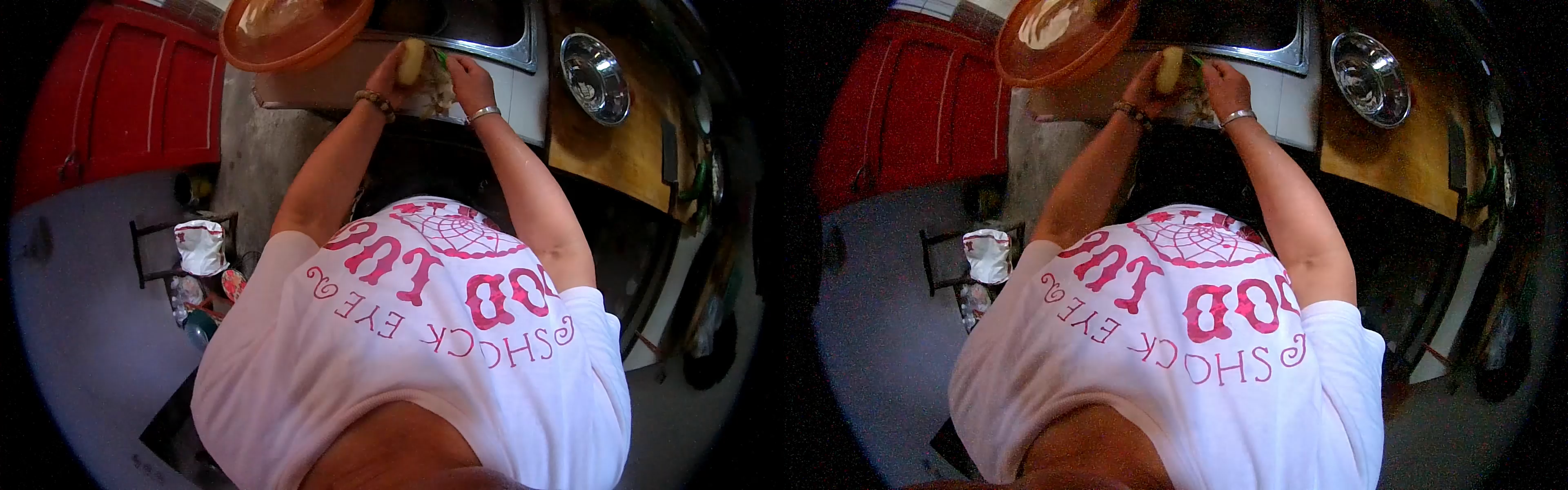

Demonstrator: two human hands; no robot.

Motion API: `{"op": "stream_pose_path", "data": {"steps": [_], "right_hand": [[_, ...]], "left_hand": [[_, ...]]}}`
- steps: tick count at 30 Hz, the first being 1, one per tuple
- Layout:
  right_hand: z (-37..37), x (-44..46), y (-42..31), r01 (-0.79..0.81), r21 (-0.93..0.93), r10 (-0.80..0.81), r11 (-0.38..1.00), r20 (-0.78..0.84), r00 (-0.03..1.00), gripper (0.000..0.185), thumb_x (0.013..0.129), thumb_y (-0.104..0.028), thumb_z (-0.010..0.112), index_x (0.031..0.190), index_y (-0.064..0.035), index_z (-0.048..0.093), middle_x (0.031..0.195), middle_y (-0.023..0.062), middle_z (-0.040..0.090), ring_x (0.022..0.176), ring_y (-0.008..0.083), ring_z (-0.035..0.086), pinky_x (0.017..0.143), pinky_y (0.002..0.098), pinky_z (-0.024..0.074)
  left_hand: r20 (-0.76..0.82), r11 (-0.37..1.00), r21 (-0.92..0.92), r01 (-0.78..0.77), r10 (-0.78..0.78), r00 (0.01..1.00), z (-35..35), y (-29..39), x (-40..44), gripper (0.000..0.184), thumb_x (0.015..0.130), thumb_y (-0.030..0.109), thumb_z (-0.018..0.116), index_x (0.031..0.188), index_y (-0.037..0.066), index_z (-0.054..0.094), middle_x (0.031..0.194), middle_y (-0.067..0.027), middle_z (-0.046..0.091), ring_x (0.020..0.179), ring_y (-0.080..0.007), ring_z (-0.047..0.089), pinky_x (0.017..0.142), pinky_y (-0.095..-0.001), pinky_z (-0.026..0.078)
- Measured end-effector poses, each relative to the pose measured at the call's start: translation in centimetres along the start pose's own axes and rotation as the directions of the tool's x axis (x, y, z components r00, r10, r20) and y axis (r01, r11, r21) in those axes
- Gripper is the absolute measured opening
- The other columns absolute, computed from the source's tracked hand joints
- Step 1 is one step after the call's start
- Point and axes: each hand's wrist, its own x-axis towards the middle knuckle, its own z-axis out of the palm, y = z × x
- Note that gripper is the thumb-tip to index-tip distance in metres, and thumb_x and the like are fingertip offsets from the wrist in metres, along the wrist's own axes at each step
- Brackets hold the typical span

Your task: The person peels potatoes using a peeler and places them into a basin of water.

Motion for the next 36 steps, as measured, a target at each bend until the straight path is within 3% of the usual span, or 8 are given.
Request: {"op": "stream_pose_path", "data": {"steps": [9, 12, 19, 27, 29, 31, 35, 36], "right_hand": [[-0.5, 0.8, -1.7, 0.267, -0.301, -0.262, 0.915, 0.057, 0.963, 0.033, 0.085, -0.036, 0.051, 0.102, -0.0106, 0.064, 0.094, 0.0168, 0.064, 0.087, 0.0354, 0.059, 0.076, 0.043, 0.0467], [-0.2, 0.5, -2.1, 0.212, -0.353, -0.201, 0.911, 0.067, 0.977, 0.033, 0.086, -0.035, 0.049, 0.104, -0.0105, 0.062, 0.097, 0.0164, 0.063, 0.088, 0.0353, 0.059, 0.077, 0.0436, 0.0465], [1.2, -2.6, -2.7, 0.181, -0.483, -0.153, 0.857, 0.097, 0.984, 0.032, 0.088, -0.033, 0.047, 0.111, -0.014, 0.059, 0.099, 0.0163, 0.062, 0.091, 0.0339, 0.059, 0.076, 0.0441, 0.0476], [2.6, -5.5, -3.3, 0.202, -0.436, -0.181, 0.877, 0.088, 0.979, 0.027, 0.089, -0.03, 0.047, 0.106, -0.0128, 0.059, 0.107, 0.0156, 0.058, 0.094, 0.0338, 0.057, 0.079, 0.0442, 0.047], [3.0, -6.7, -3.5, 0.128, -0.426, -0.048, 0.896, 0.194, 0.98, 0.026, 0.089, -0.028, 0.047, 0.106, -0.0123, 0.059, 0.108, 0.0164, 0.058, 0.097, 0.0337, 0.056, 0.081, 0.0435, 0.0461], [3.2, -6.4, -2.8, 0.092, -0.356, -0.028, 0.93, 0.181, 0.983, 0.026, 0.089, -0.027, 0.047, 0.106, -0.0111, 0.058, 0.109, 0.0176, 0.057, 0.1, 0.0324, 0.055, 0.082, 0.0426, 0.0455], [2.2, -3.3, -0.9, 0.12, -0.081, -0.124, 0.989, -0.047, 0.991, 0.03, 0.086, -0.028, 0.055, 0.108, -0.0071, 0.057, 0.09, 0.0147, 0.063, 0.081, 0.0302, 0.06, 0.069, 0.0382, 0.0479], [1.5, -2.7, -1.1, -0.147, 0.19, 0.142, 0.971, 0.043, 0.989, 0.03, 0.086, -0.027, 0.055, 0.106, -0.0054, 0.059, 0.082, 0.0115, 0.061, 0.068, 0.023, 0.058, 0.06, 0.0344, 0.0464]], "left_hand": [[0.132, 0.993, -0.017, 0.116, -0.113, 0.985, -0.5, -0.7, 1.2, 0.054, 0.078, 0.041, 0.066, 0.118, 0.01, 0.047, 0.113, -0.0092, 0.05, 0.106, -0.0251, 0.049, 0.084, -0.0403, 0.05], [0.094, 0.991, 0.079, 0.111, -0.118, 0.989, -0.6, -1.0, 1.8, 0.052, 0.081, 0.047, 0.06, 0.115, 0.009, 0.051, 0.109, -0.0082, 0.056, 0.099, -0.0232, 0.056, 0.083, -0.0371, 0.049], [0.027, 0.992, -0.11, 0.06, -0.057, 0.998, 1.0, -1.3, 0.5, 0.048, 0.083, 0.042, 0.059, 0.115, 0.008, 0.048, 0.112, -0.0122, 0.052, 0.099, -0.0269, 0.053, 0.084, -0.043, 0.048], [-0.135, 0.989, -0.142, -0.048, 0.029, 0.99, -0.8, -2.0, 3.3, 0.062, 0.08, 0.056, 0.054, 0.12, 0.009, 0.049, 0.117, -0.0131, 0.054, 0.104, -0.0292, 0.054, 0.082, -0.0455, 0.049], [-0.203, 0.963, -0.254, -0.091, 0.038, 0.978, -0.4, -1.1, 3.1, 0.053, 0.084, 0.052, 0.051, 0.114, 0.007, 0.049, 0.103, -0.0118, 0.054, 0.088, -0.0278, 0.055, 0.07, -0.0438, 0.05], [-0.244, 0.961, -0.233, -0.152, 0.093, 0.965, 0.2, -0.3, 2.2, 0.053, 0.083, 0.052, 0.052, 0.114, 0.009, 0.049, 0.101, -0.0106, 0.054, 0.089, -0.027, 0.054, 0.071, -0.0422, 0.049], [-0.145, 0.966, -0.213, -0.149, 0.119, 0.982, -0.6, 0.6, 1.3, 0.051, 0.081, 0.047, 0.059, 0.115, 0.01, 0.049, 0.105, -0.01, 0.053, 0.095, -0.028, 0.052, 0.077, -0.0435, 0.049], [-0.077, 0.965, -0.239, -0.104, 0.088, 0.993, -1.0, 0.8, 1.2, 0.051, 0.08, 0.045, 0.061, 0.115, 0.01, 0.048, 0.107, -0.0102, 0.052, 0.097, -0.0286, 0.051, 0.08, -0.0439, 0.049]]}}
